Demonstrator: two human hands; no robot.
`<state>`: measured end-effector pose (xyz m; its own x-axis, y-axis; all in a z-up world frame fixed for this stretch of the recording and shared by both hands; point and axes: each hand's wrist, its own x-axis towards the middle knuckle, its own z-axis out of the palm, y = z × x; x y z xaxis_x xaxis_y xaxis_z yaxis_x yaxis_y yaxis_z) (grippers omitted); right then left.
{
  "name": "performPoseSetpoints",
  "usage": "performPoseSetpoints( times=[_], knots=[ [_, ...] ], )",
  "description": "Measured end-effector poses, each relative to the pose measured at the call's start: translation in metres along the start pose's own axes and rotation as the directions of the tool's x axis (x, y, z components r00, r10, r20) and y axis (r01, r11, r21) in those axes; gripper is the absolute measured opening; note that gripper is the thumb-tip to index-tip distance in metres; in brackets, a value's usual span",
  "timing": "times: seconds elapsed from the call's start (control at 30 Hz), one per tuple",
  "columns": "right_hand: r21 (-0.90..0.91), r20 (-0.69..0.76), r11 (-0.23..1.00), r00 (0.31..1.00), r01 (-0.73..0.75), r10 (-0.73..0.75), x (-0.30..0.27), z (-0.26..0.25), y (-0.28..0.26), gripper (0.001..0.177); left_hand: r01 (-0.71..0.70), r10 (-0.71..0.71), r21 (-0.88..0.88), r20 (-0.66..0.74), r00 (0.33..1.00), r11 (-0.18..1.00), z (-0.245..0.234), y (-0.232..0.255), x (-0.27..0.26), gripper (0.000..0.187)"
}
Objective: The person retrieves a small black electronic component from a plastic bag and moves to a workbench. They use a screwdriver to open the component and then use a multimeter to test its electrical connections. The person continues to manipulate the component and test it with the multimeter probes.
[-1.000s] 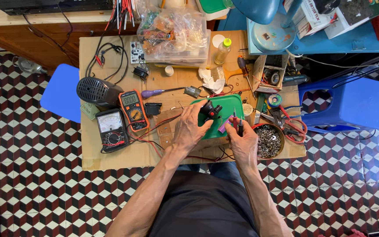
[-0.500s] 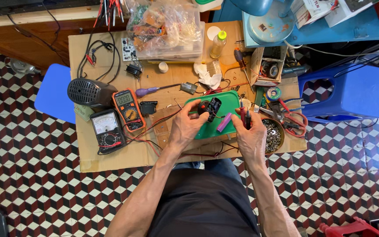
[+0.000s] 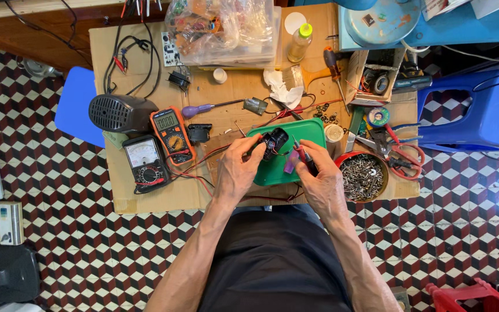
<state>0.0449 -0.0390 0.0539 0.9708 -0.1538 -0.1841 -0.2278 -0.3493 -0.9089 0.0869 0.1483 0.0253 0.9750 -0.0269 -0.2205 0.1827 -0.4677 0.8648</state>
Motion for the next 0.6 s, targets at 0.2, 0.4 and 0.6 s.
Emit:
performPoseSetpoints(
  times=[0.2,0.4,0.6],
  knots=[
    [-0.004,0.069,0.995,0.993,-0.096,0.096,0.009,0.001,-0.002,0.026,0.089,-0.090,-0.081,-0.009,0.996,0.993,-0.001,0.004,-0.002,0.041],
    [-0.040,0.129,0.999,0.991,-0.019,0.024,0.017,-0.005,-0.002,0.029,0.030,-0.053,-0.238,-0.092,0.994,0.971,-0.004,0.008,-0.011,0.041],
    [-0.099,0.169,0.995,0.986,0.011,0.006,0.018,-0.005,0.001,0.022,0.156,-0.209,-0.340,-0.125,0.970,0.927,0.004,0.009,-0.057,0.026]
  ],
)
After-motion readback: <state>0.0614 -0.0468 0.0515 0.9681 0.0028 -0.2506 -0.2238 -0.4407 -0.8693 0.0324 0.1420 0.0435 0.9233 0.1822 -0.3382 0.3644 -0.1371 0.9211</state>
